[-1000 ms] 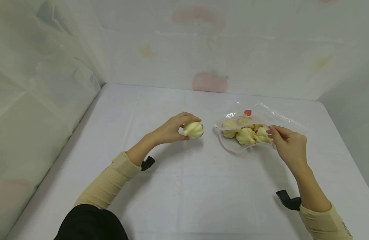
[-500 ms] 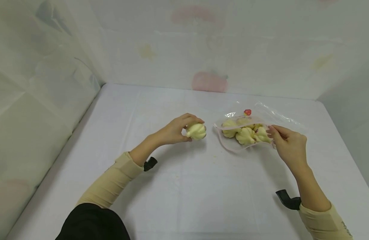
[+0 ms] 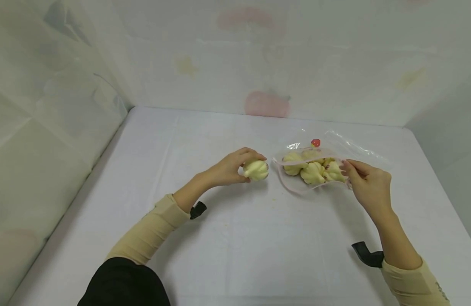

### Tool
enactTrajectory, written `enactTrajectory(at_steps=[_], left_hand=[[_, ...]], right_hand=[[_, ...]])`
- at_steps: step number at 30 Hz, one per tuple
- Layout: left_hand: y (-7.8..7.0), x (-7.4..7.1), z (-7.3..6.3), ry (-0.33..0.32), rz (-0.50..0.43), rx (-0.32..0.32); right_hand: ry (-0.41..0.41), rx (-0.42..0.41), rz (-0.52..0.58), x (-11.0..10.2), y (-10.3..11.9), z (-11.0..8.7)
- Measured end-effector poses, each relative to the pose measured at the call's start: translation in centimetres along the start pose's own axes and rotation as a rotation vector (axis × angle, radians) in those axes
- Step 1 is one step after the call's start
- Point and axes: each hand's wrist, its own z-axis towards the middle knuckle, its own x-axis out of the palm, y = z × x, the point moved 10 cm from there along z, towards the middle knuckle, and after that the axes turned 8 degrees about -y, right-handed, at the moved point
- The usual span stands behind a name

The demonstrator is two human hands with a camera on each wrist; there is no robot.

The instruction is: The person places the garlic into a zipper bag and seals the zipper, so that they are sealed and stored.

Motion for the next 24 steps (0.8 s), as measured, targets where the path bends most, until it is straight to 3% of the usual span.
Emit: enactTrajectory(at_steps=[24], left_hand=[[0.5, 2.5, 0.5, 0.049, -0.020, -0.025]], right_hand=[[-0.001, 0.004, 0.010, 0.0, 0.0, -0.1]])
